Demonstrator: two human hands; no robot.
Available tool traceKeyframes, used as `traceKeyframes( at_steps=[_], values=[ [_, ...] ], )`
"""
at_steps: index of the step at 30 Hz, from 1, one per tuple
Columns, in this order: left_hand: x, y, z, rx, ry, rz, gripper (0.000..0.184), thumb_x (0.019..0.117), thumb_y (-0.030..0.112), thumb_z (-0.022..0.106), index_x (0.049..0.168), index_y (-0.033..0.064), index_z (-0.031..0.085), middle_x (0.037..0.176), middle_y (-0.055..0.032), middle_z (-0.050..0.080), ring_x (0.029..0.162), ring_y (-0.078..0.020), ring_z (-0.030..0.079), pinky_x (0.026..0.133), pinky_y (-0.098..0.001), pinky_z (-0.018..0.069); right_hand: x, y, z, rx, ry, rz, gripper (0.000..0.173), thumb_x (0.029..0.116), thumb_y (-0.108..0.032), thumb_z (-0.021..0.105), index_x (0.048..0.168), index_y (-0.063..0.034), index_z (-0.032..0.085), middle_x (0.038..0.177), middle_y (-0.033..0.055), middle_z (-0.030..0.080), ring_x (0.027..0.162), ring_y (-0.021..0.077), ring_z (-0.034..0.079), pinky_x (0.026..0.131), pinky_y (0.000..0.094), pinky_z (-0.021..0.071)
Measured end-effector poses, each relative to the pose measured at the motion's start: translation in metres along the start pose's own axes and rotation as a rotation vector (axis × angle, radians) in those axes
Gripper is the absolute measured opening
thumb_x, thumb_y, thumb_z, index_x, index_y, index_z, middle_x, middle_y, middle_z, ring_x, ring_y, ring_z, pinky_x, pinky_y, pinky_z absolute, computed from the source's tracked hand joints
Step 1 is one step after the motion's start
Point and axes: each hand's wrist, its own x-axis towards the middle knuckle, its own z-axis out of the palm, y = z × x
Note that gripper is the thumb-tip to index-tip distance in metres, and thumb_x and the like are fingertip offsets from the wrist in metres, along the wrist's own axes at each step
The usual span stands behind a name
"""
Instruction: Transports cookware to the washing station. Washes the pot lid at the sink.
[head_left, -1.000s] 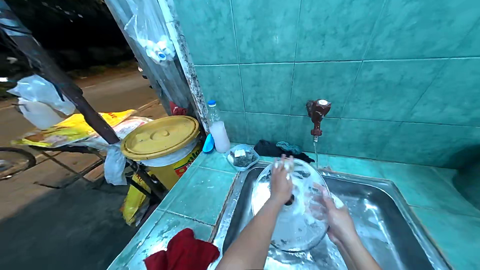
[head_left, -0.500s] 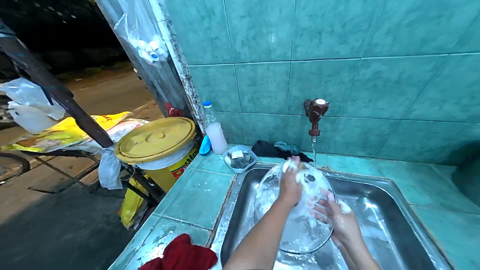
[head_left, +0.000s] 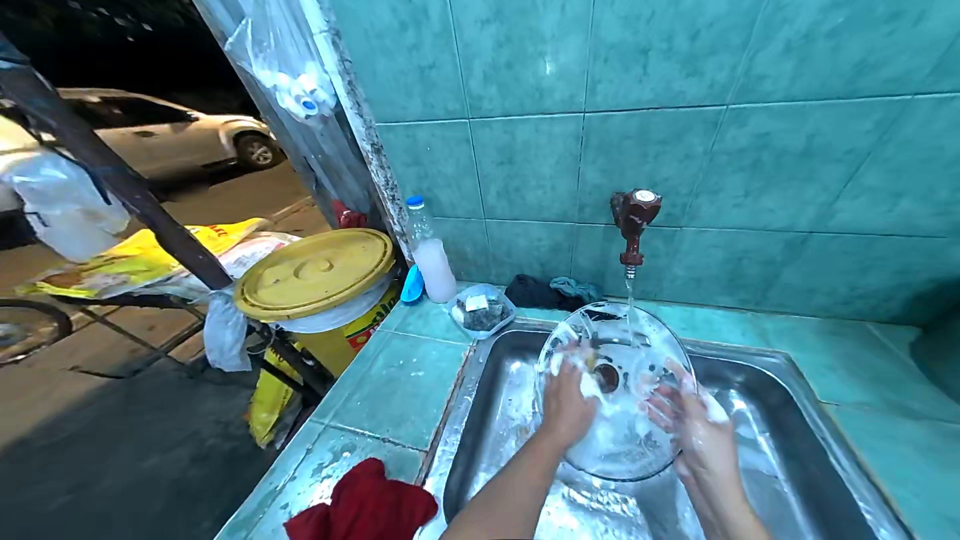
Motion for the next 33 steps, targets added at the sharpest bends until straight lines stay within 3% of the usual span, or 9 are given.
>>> traceKeyframes(
  at_steps=[3, 8, 12, 14, 18, 21, 26, 29, 33],
  values=[
    [0.008, 0.002, -0.001, 0.007, 0.067, -0.152, 0.066, 0.0990, 0.015, 0.054, 0.161, 0.0074, 0.032, 0.169, -0.0156, 0.022, 0.155, -0.0346, 0.023, 0.123, -0.0545, 0.0263, -0.001, 0.002, 0.001, 0.014, 0.002, -0.012, 0.036, 0.1121, -0.019, 0.040, 0.135, 0.0036, 0.055, 0.088, 0.0106, 0.071, 0.069, 0.0181, 0.074, 0.061, 0.0332, 0.0641],
    [-0.027, 0.033, 0.013, -0.332, -0.090, 0.102, 0.066, 0.1031, 0.036, 0.048, 0.160, 0.0067, 0.033, 0.168, -0.0147, 0.026, 0.156, -0.0309, 0.021, 0.125, -0.0542, 0.0204, 0.011, 0.009, -0.001, 0.014, 0.130, 0.038, 0.037, 0.1123, -0.025, 0.041, 0.132, 0.0030, 0.055, 0.087, 0.0081, 0.068, 0.067, 0.0128, 0.069, 0.058, 0.0276, 0.0586],
    [-0.026, 0.011, -0.015, -0.556, 0.358, 0.132, 0.065, 0.0955, 0.029, 0.065, 0.150, -0.0008, 0.047, 0.158, -0.0216, 0.042, 0.150, -0.0323, 0.036, 0.123, -0.0516, 0.0294, 0.024, 0.014, -0.022, 0.158, 0.188, 0.150, 0.041, 0.1129, -0.030, 0.038, 0.133, 0.0020, 0.053, 0.086, 0.0118, 0.070, 0.067, 0.0173, 0.072, 0.057, 0.0310, 0.0610],
    [-0.033, 0.003, -0.028, -0.736, 0.336, -0.084, 0.079, 0.0935, 0.019, 0.069, 0.159, 0.0002, 0.029, 0.161, -0.0200, 0.035, 0.148, -0.0282, 0.037, 0.120, -0.0460, 0.0340, 0.032, 0.015, -0.034, 0.188, 0.166, 0.217, 0.043, 0.1132, -0.034, 0.035, 0.135, -0.0002, 0.051, 0.088, 0.0114, 0.069, 0.067, 0.0170, 0.070, 0.057, 0.0310, 0.0592],
    [-0.051, 0.031, -0.030, -1.293, -0.014, -0.528, 0.044, 0.1051, 0.004, 0.049, 0.146, 0.0016, 0.032, 0.110, -0.0182, 0.065, 0.087, -0.0249, 0.070, 0.072, -0.0411, 0.0599, 0.045, 0.028, -0.037, -0.224, 0.084, 0.068, 0.039, 0.1124, -0.021, 0.040, 0.142, 0.0031, 0.047, 0.109, 0.0150, 0.066, 0.084, 0.0178, 0.069, 0.071, 0.0322, 0.0582],
    [-0.053, 0.039, -0.025, -1.239, -0.054, -0.521, 0.052, 0.1028, -0.001, 0.050, 0.150, -0.0001, 0.027, 0.111, -0.0217, 0.064, 0.083, -0.0267, 0.071, 0.067, -0.0405, 0.0607, 0.035, 0.036, -0.039, -0.782, -0.127, -0.237, 0.069, 0.1034, -0.030, 0.057, 0.158, 0.0023, 0.032, 0.158, 0.0305, 0.038, 0.145, 0.0445, 0.040, 0.118, 0.0600, 0.0321],
    [-0.059, 0.054, -0.037, -0.976, -0.191, -0.459, 0.064, 0.1016, 0.000, 0.054, 0.156, 0.0044, 0.020, 0.112, -0.0195, 0.065, 0.081, -0.0248, 0.072, 0.063, -0.0397, 0.0615, 0.005, 0.051, -0.003, -0.747, -0.596, -0.222, 0.061, 0.1022, -0.040, 0.050, 0.157, -0.0129, 0.044, 0.166, 0.0217, 0.028, 0.154, 0.0358, 0.027, 0.123, 0.0530, 0.0289],
    [-0.073, 0.063, -0.050, -0.798, -0.344, -0.386, 0.078, 0.0959, -0.002, 0.055, 0.161, 0.0065, 0.013, 0.133, -0.0205, 0.057, 0.092, -0.0244, 0.070, 0.069, -0.0393, 0.0607, 0.036, 0.062, 0.001, -0.678, -0.429, -0.303, 0.051, 0.1026, -0.019, 0.050, 0.151, -0.0062, 0.049, 0.157, 0.0250, 0.040, 0.145, 0.0378, 0.041, 0.117, 0.0532, 0.0379],
    [-0.078, 0.060, -0.047, -0.696, -0.445, -0.361, 0.086, 0.0934, -0.002, 0.056, 0.163, 0.0075, 0.006, 0.138, -0.0226, 0.053, 0.100, -0.0278, 0.069, 0.075, -0.0442, 0.0611, 0.036, 0.069, 0.012, -0.642, -0.314, -0.274, 0.063, 0.1059, -0.014, 0.046, 0.162, -0.0002, 0.021, 0.162, 0.0258, 0.032, 0.148, 0.0354, 0.039, 0.121, 0.0483, 0.0332]
  ],
)
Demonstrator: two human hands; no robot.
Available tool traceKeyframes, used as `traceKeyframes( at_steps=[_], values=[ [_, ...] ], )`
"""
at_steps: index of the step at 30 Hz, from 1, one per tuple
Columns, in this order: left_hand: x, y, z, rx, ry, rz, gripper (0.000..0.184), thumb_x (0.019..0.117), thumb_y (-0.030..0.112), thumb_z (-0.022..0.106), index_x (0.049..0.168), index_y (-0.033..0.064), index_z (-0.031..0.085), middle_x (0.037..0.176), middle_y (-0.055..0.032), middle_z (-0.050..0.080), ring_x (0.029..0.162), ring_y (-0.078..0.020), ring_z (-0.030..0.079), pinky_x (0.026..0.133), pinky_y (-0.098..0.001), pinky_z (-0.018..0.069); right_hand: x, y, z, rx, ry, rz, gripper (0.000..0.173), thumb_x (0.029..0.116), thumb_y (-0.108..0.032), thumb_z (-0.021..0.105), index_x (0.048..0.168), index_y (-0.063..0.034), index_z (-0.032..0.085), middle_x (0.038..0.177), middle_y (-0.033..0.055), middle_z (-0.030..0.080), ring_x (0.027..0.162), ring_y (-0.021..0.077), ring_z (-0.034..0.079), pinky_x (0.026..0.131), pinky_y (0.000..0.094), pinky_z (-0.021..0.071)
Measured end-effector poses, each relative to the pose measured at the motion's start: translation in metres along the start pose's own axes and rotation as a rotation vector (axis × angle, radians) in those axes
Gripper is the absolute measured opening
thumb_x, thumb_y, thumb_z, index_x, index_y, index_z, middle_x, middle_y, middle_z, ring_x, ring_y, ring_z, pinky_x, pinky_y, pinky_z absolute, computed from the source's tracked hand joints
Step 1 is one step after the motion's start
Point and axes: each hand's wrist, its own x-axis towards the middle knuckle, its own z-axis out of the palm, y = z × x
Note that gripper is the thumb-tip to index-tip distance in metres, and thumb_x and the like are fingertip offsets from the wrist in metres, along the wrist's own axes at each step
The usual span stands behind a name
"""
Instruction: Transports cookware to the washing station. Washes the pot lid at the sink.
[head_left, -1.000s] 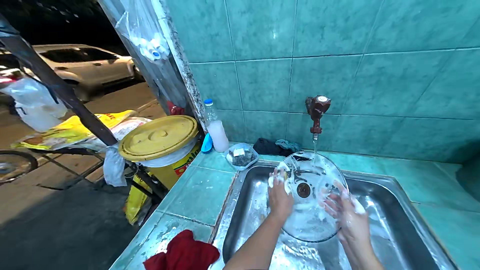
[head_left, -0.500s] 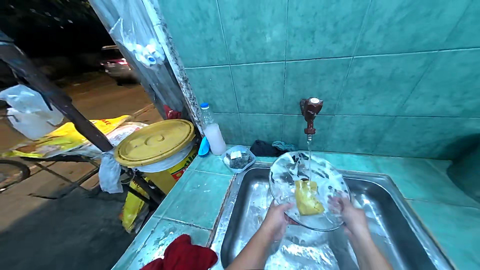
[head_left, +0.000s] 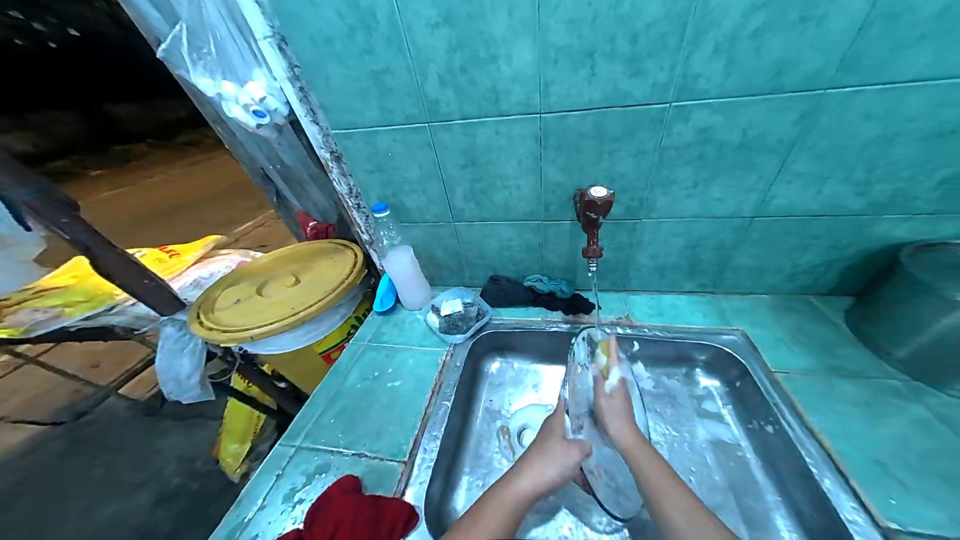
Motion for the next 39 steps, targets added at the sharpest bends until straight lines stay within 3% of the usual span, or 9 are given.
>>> traceKeyframes(
  at_steps=[4, 10, 14, 18, 24, 29, 32, 35, 39],
  values=[
    [0.006, -0.002, -0.006, 0.045, -0.029, -0.104, 0.080, 0.0968, -0.001, 0.054, 0.162, 0.0115, 0.010, 0.124, -0.0201, 0.058, 0.086, -0.0266, 0.069, 0.065, -0.0429, 0.0597, -0.025, -0.001, 0.020, 0.230, -0.076, -0.248, 0.060, 0.0995, -0.016, 0.044, 0.153, 0.0108, 0.036, 0.160, 0.0252, 0.037, 0.151, 0.0267, 0.036, 0.124, 0.0392, 0.0306],
    [0.005, -0.006, -0.001, 0.027, -0.058, -0.152, 0.077, 0.0933, -0.004, 0.055, 0.159, 0.0099, 0.018, 0.124, -0.0192, 0.058, 0.085, -0.0259, 0.069, 0.065, -0.0427, 0.0597, 0.002, 0.019, 0.011, 0.031, 0.011, 0.051, 0.050, 0.1066, -0.014, 0.045, 0.153, 0.0037, 0.041, 0.157, 0.0246, 0.042, 0.147, 0.0347, 0.041, 0.121, 0.0476, 0.0329],
    [0.015, 0.000, -0.004, 0.080, -0.048, -0.120, 0.072, 0.0964, -0.002, 0.054, 0.159, 0.0099, 0.020, 0.124, -0.0187, 0.058, 0.088, -0.0256, 0.068, 0.066, -0.0426, 0.0589, -0.017, 0.006, 0.020, 0.208, -0.056, -0.216, 0.062, 0.0895, -0.012, 0.046, 0.148, 0.0087, 0.046, 0.156, 0.0238, 0.044, 0.149, 0.0300, 0.038, 0.122, 0.0441, 0.0318],
    [0.013, 0.000, 0.000, 0.074, -0.058, -0.121, 0.083, 0.0943, -0.004, 0.055, 0.162, 0.0132, 0.011, 0.129, -0.0206, 0.057, 0.087, -0.0276, 0.070, 0.065, -0.0443, 0.0605, 0.016, 0.033, 0.003, 0.001, -0.030, 0.026, 0.054, 0.1061, -0.015, 0.042, 0.158, -0.0031, 0.036, 0.164, 0.0181, 0.033, 0.152, 0.0309, 0.035, 0.123, 0.0484, 0.0300],
    [0.023, -0.002, -0.005, 0.081, -0.045, -0.105, 0.071, 0.0971, -0.001, 0.054, 0.159, 0.0117, 0.021, 0.121, -0.0183, 0.060, 0.087, -0.0271, 0.069, 0.065, -0.0446, 0.0599, -0.006, 0.006, 0.024, 0.205, -0.049, -0.215, 0.056, 0.0962, -0.016, 0.046, 0.148, 0.0045, 0.049, 0.157, 0.0218, 0.044, 0.150, 0.0293, 0.038, 0.122, 0.0442, 0.0324],
    [0.016, -0.007, -0.003, 0.033, -0.043, -0.114, 0.076, 0.0948, -0.004, 0.054, 0.160, 0.0111, 0.017, 0.123, -0.0189, 0.059, 0.085, -0.0257, 0.070, 0.065, -0.0424, 0.0610, 0.025, 0.028, 0.008, -0.101, -0.061, 0.091, 0.053, 0.1085, -0.020, 0.043, 0.160, -0.0092, 0.034, 0.163, 0.0177, 0.036, 0.146, 0.0347, 0.043, 0.120, 0.0517, 0.0349],
    [0.020, -0.006, -0.006, 0.039, -0.020, -0.119, 0.073, 0.0950, -0.004, 0.055, 0.158, 0.0093, 0.021, 0.122, -0.0188, 0.059, 0.084, -0.0252, 0.069, 0.065, -0.0423, 0.0597, 0.004, -0.001, 0.018, 0.009, -0.090, 0.065, 0.054, 0.1040, -0.015, 0.047, 0.156, -0.0014, 0.039, 0.152, 0.0254, 0.049, 0.140, 0.0370, 0.049, 0.117, 0.0514, 0.0376],
    [0.020, -0.008, -0.006, 0.044, -0.011, -0.099, 0.073, 0.0937, -0.003, 0.056, 0.157, 0.0080, 0.022, 0.121, -0.0184, 0.059, 0.084, -0.0246, 0.068, 0.065, -0.0419, 0.0598, 0.006, 0.021, 0.018, 0.063, -0.111, -0.089, 0.058, 0.0998, -0.016, 0.046, 0.155, -0.0009, 0.041, 0.162, 0.0177, 0.038, 0.149, 0.0293, 0.040, 0.121, 0.0464, 0.0335],
    [0.017, -0.008, -0.005, 0.019, -0.015, -0.112, 0.081, 0.0938, -0.005, 0.055, 0.162, 0.0123, 0.013, 0.124, -0.0192, 0.058, 0.082, -0.0246, 0.069, 0.064, -0.0413, 0.0602, 0.026, 0.051, -0.003, -0.211, -0.092, 0.103, 0.056, 0.1091, -0.021, 0.041, 0.162, -0.0091, 0.029, 0.167, 0.0198, 0.026, 0.152, 0.0354, 0.032, 0.122, 0.0521, 0.0306]
  ],
)
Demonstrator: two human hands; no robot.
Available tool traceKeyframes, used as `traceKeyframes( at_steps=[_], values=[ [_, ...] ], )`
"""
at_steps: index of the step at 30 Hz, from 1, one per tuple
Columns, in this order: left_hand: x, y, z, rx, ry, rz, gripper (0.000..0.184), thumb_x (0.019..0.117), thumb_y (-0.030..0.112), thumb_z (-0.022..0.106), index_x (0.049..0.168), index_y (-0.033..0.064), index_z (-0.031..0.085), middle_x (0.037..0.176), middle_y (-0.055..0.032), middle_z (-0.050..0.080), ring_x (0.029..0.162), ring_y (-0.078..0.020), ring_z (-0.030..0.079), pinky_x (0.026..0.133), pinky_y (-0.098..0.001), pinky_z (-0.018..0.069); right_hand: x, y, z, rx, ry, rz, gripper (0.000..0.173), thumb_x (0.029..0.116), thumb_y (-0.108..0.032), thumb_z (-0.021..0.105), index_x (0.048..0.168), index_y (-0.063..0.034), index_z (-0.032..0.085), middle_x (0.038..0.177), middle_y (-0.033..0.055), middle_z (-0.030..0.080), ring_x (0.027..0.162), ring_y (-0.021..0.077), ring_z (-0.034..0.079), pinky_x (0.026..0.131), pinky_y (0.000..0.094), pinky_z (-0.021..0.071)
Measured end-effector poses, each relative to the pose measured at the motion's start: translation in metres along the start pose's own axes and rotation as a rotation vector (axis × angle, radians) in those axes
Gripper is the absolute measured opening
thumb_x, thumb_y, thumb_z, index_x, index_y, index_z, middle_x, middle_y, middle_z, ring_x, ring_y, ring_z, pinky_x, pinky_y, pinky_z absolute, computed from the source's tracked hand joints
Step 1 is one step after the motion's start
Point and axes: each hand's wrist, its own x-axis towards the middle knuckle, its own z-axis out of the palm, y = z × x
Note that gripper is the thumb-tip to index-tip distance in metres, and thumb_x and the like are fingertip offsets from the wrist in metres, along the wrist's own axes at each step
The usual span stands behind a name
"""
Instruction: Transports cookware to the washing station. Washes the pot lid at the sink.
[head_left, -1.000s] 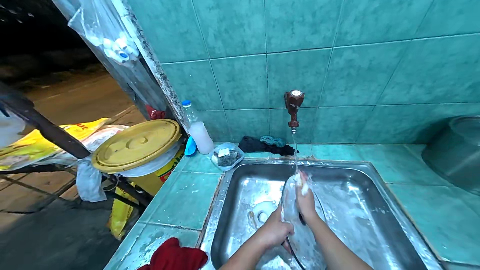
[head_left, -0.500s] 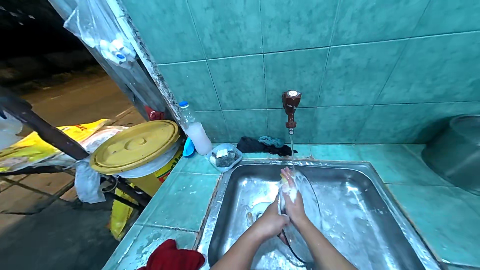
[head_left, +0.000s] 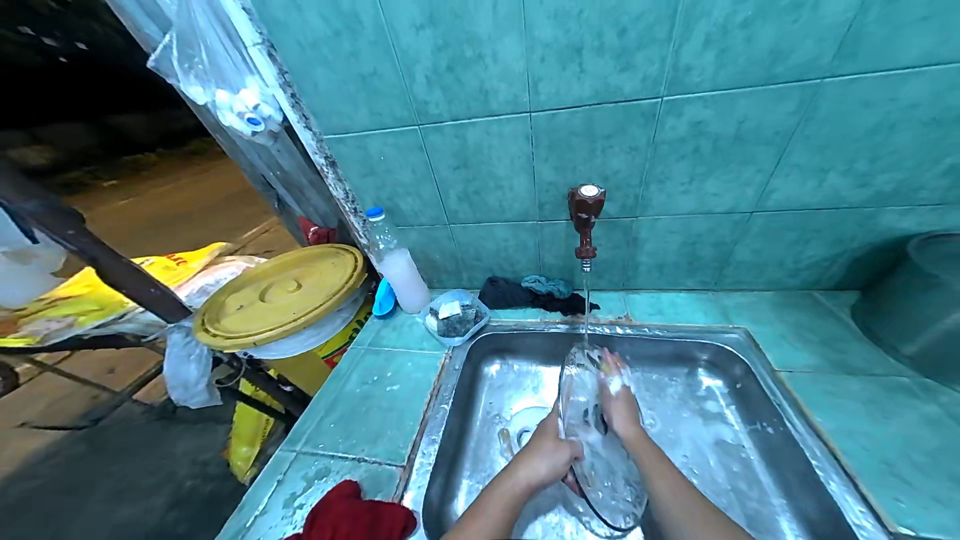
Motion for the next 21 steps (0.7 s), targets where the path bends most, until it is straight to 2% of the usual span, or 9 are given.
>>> traceKeyframes(
  at_steps=[3, 6, 8, 10, 12, 14, 16, 18, 21],
  values=[
    [0.005, 0.001, -0.002, -0.006, 0.007, -0.014, 0.076, 0.0942, -0.006, 0.054, 0.159, 0.0104, 0.018, 0.122, -0.0187, 0.058, 0.080, -0.0240, 0.068, 0.062, -0.0402, 0.0596, -0.022, -0.033, 0.007, 0.145, -0.030, 0.047, 0.054, 0.1090, -0.023, 0.045, 0.158, -0.0032, 0.035, 0.155, 0.0244, 0.045, 0.143, 0.0372, 0.046, 0.119, 0.0516, 0.0349],
    [0.005, -0.004, -0.002, -0.014, 0.008, -0.007, 0.073, 0.0940, -0.005, 0.054, 0.157, 0.0086, 0.021, 0.120, -0.0178, 0.060, 0.079, -0.0232, 0.069, 0.062, -0.0393, 0.0602, -0.022, -0.017, 0.014, 0.228, -0.028, -0.147, 0.056, 0.1048, -0.021, 0.043, 0.158, -0.0050, 0.037, 0.163, 0.0162, 0.036, 0.151, 0.0281, 0.037, 0.123, 0.0465, 0.0317],
    [0.002, -0.008, -0.001, -0.025, 0.016, -0.002, 0.070, 0.0949, -0.004, 0.054, 0.156, 0.0075, 0.022, 0.118, -0.0177, 0.060, 0.077, -0.0224, 0.069, 0.062, -0.0384, 0.0599, -0.007, 0.006, 0.012, 0.127, 0.005, -0.130, 0.055, 0.1066, -0.021, 0.042, 0.160, -0.0066, 0.035, 0.167, 0.0179, 0.027, 0.153, 0.0318, 0.031, 0.124, 0.0495, 0.0300],
    [0.002, -0.011, -0.003, -0.052, 0.023, -0.013, 0.072, 0.0954, -0.005, 0.053, 0.158, 0.0087, 0.020, 0.123, -0.0191, 0.058, 0.077, -0.0225, 0.068, 0.062, -0.0380, 0.0599, -0.004, 0.000, 0.009, 0.010, -0.026, -0.032, 0.055, 0.1087, -0.020, 0.040, 0.162, -0.0080, 0.030, 0.168, 0.0190, 0.025, 0.152, 0.0336, 0.034, 0.122, 0.0507, 0.0320],
    [0.006, -0.013, -0.005, -0.089, 0.028, -0.017, 0.071, 0.0954, -0.005, 0.053, 0.158, 0.0089, 0.021, 0.129, -0.0198, 0.056, 0.080, -0.0228, 0.068, 0.063, -0.0379, 0.0595, -0.018, -0.032, 0.011, 0.054, -0.081, 0.009, 0.051, 0.1083, -0.016, 0.043, 0.158, -0.0042, 0.037, 0.159, 0.0216, 0.041, 0.145, 0.0345, 0.044, 0.120, 0.0501, 0.0348],
    [0.010, -0.021, -0.006, -0.167, 0.068, 0.001, 0.066, 0.0960, -0.005, 0.052, 0.155, 0.0079, 0.026, 0.116, -0.0180, 0.062, 0.079, -0.0240, 0.069, 0.061, -0.0394, 0.0595, -0.039, -0.056, 0.019, 0.174, -0.169, -0.084, 0.048, 0.1057, -0.016, 0.049, 0.151, -0.0011, 0.047, 0.150, 0.0216, 0.052, 0.140, 0.0317, 0.051, 0.117, 0.0479, 0.0389],
    [0.012, -0.027, -0.009, -0.252, 0.107, 0.013, 0.059, 0.0981, -0.004, 0.052, 0.151, 0.0073, 0.029, 0.104, -0.0168, 0.066, 0.076, -0.0249, 0.070, 0.059, -0.0398, 0.0597, -0.049, -0.065, 0.023, 0.312, -0.318, -0.214, 0.052, 0.1027, -0.020, 0.049, 0.153, -0.0078, 0.047, 0.163, 0.0144, 0.037, 0.151, 0.0236, 0.036, 0.123, 0.0426, 0.0330],
    [0.009, -0.030, -0.017, -0.332, 0.134, 0.015, 0.059, 0.0969, -0.006, 0.051, 0.150, 0.0061, 0.029, 0.101, -0.0161, 0.064, 0.072, -0.0236, 0.068, 0.057, -0.0382, 0.0585, -0.046, -0.069, 0.011, 0.390, -0.448, -0.267, 0.051, 0.1036, -0.027, 0.048, 0.151, -0.0095, 0.051, 0.167, 0.0163, 0.027, 0.155, 0.0243, 0.028, 0.124, 0.0423, 0.0294],
    [-0.002, -0.030, -0.037, -0.443, 0.201, 0.027, 0.052, 0.0977, -0.006, 0.050, 0.146, 0.0035, 0.033, 0.095, -0.0147, 0.066, 0.068, -0.0221, 0.069, 0.057, -0.0373, 0.0593, -0.024, -0.060, -0.020, 0.231, -0.304, -0.280, 0.041, 0.1031, -0.027, 0.053, 0.140, -0.0129, 0.064, 0.162, 0.0167, 0.037, 0.148, 0.0270, 0.040, 0.121, 0.0430, 0.0367]
  ],
)
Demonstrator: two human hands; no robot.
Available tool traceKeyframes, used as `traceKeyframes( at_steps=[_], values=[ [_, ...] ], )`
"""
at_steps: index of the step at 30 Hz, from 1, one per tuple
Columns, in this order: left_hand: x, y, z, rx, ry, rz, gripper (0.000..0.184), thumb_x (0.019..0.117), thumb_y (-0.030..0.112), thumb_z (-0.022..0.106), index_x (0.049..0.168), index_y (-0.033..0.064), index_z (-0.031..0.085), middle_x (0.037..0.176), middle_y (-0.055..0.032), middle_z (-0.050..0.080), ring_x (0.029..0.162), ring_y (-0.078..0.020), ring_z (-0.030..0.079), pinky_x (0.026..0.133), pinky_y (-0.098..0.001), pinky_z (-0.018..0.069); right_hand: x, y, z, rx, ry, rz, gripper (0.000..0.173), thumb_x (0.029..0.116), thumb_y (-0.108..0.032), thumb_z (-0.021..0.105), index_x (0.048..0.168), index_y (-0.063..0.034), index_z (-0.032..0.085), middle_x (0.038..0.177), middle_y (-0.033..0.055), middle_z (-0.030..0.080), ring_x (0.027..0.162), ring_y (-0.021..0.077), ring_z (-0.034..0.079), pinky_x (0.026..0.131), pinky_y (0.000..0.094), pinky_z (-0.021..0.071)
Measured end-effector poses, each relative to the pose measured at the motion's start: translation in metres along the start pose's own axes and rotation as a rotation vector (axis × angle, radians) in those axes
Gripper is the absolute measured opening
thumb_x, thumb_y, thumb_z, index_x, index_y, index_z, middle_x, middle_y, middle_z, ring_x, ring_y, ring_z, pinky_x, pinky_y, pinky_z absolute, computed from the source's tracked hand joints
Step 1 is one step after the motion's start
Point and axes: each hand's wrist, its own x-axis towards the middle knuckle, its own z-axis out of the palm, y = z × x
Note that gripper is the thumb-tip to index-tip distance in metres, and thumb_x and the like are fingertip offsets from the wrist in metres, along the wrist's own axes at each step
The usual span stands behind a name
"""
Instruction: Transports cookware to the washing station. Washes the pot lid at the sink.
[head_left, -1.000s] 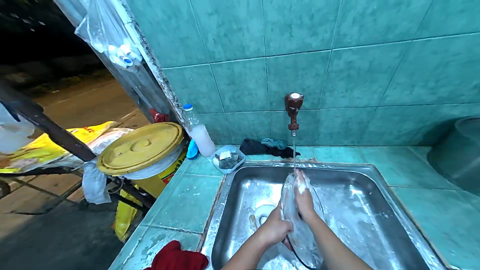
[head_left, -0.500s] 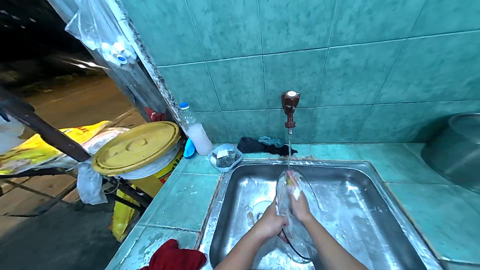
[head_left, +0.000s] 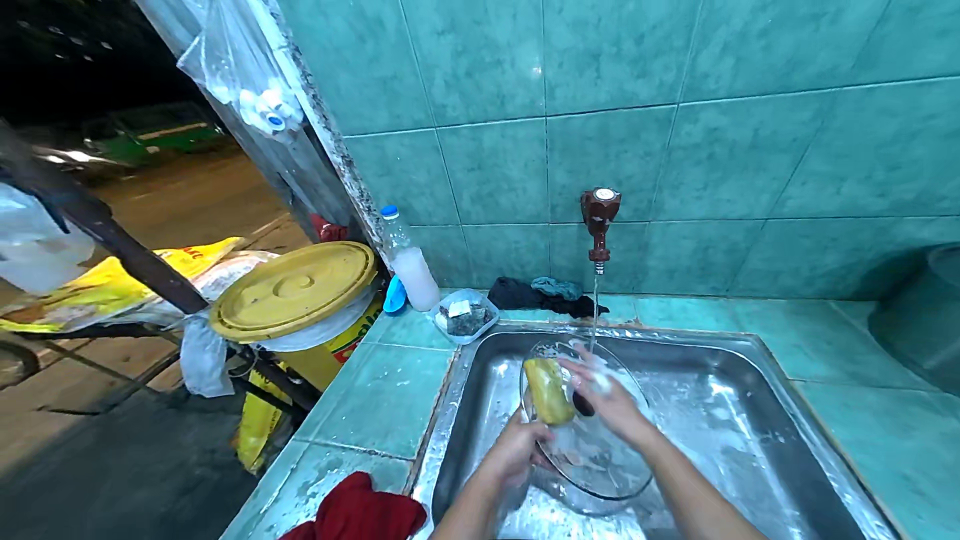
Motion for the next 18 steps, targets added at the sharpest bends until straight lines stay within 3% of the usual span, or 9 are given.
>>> traceKeyframes(
  at_steps=[2, 4, 5, 7, 9, 10, 12, 15, 18],
  values=[
    [-0.003, 0.011, -0.017, -0.059, 0.000, 0.067, 0.054, 0.0963, -0.007, 0.049, 0.147, 0.0027, 0.033, 0.095, -0.0147, 0.068, 0.072, -0.0223, 0.070, 0.061, -0.0377, 0.0604, 0.007, 0.017, -0.033, -0.170, 0.164, 0.097, 0.048, 0.1005, -0.026, 0.063, 0.145, -0.0081, 0.058, 0.158, 0.0219, 0.042, 0.146, 0.0359, 0.042, 0.120, 0.0508, 0.0360],
    [-0.006, 0.022, -0.031, -0.108, -0.040, 0.134, 0.049, 0.0966, -0.005, 0.046, 0.143, 0.0020, 0.035, 0.097, -0.0137, 0.069, 0.078, -0.0216, 0.071, 0.068, -0.0376, 0.0612, 0.007, 0.029, -0.053, 0.008, 0.263, 0.308, 0.058, 0.1010, -0.023, 0.064, 0.152, -0.0022, 0.045, 0.150, 0.0206, 0.051, 0.138, 0.0298, 0.052, 0.114, 0.0462, 0.0426],
    [-0.005, 0.027, -0.037, -0.126, -0.060, 0.155, 0.045, 0.0963, -0.005, 0.045, 0.140, 0.0010, 0.038, 0.097, -0.0138, 0.069, 0.078, -0.0217, 0.071, 0.069, -0.0377, 0.0614, 0.004, 0.027, -0.054, 0.218, 0.302, 0.423, 0.051, 0.1045, -0.024, 0.060, 0.149, -0.0041, 0.047, 0.138, 0.0163, 0.060, 0.121, 0.0229, 0.062, 0.101, 0.0400, 0.0525],
    [0.001, 0.034, -0.038, -0.112, -0.032, 0.191, 0.040, 0.0957, -0.005, 0.047, 0.135, 0.0006, 0.042, 0.097, -0.0131, 0.069, 0.078, -0.0212, 0.071, 0.068, -0.0374, 0.0610, -0.003, 0.015, -0.048, 0.656, 0.322, 0.526, 0.038, 0.1118, -0.030, 0.041, 0.138, -0.0063, 0.055, 0.109, 0.0122, 0.071, 0.086, 0.0202, 0.070, 0.068, 0.0346, 0.0592],
    [0.010, 0.038, -0.033, -0.045, 0.094, 0.343, 0.068, 0.0882, -0.006, 0.056, 0.151, 0.0085, 0.034, 0.127, -0.0100, 0.060, 0.101, -0.0185, 0.066, 0.079, -0.0381, 0.0580, -0.008, 0.011, -0.041, 0.920, 0.299, 0.498, 0.049, 0.1134, -0.038, 0.027, 0.140, -0.0073, 0.054, 0.109, 0.0154, 0.075, 0.085, 0.0255, 0.074, 0.066, 0.0366, 0.0613],
    [0.019, 0.039, -0.034, 0.042, 0.144, 0.465, 0.089, 0.0841, -0.004, 0.060, 0.162, 0.0168, 0.023, 0.156, -0.0085, 0.042, 0.127, -0.0176, 0.056, 0.096, -0.0384, 0.0525, -0.010, 0.010, -0.036, 0.978, 0.319, 0.473, 0.051, 0.1134, -0.039, 0.024, 0.142, -0.0076, 0.052, 0.110, 0.0160, 0.075, 0.087, 0.0268, 0.075, 0.068, 0.0374, 0.0621],
    [0.037, 0.040, -0.037, 0.275, 0.258, 0.684, 0.102, 0.0834, 0.006, 0.070, 0.166, 0.0163, 0.011, 0.171, -0.0128, 0.015, 0.152, -0.0254, 0.029, 0.120, -0.0471, 0.0344, -0.014, 0.004, -0.030, 1.012, 0.384, 0.412, 0.052, 0.1136, -0.039, 0.022, 0.144, -0.0064, 0.049, 0.112, 0.0177, 0.074, 0.090, 0.0290, 0.075, 0.072, 0.0399, 0.0632],
    [0.047, 0.046, -0.021, 0.734, 0.488, 0.786, 0.096, 0.0818, 0.032, 0.077, 0.163, 0.0159, 0.029, 0.170, -0.0180, 0.018, 0.155, -0.0403, 0.018, 0.122, -0.0661, 0.0177, -0.019, -0.013, -0.022, 0.958, 0.551, 0.354, 0.047, 0.1139, -0.034, 0.027, 0.139, -0.0020, 0.050, 0.102, 0.0186, 0.074, 0.080, 0.0277, 0.075, 0.063, 0.0393, 0.0632],
    [0.055, 0.051, 0.005, 1.055, 0.509, 0.689, 0.084, 0.0905, 0.058, 0.066, 0.161, 0.0259, 0.035, 0.171, -0.0138, 0.016, 0.157, -0.0408, 0.009, 0.122, -0.0701, 0.0061, -0.028, -0.028, -0.017, 0.839, 0.579, 0.322, 0.045, 0.1143, -0.031, 0.026, 0.139, -0.0017, 0.051, 0.103, 0.0196, 0.074, 0.078, 0.0295, 0.075, 0.058, 0.0385, 0.0619]
  ],
)
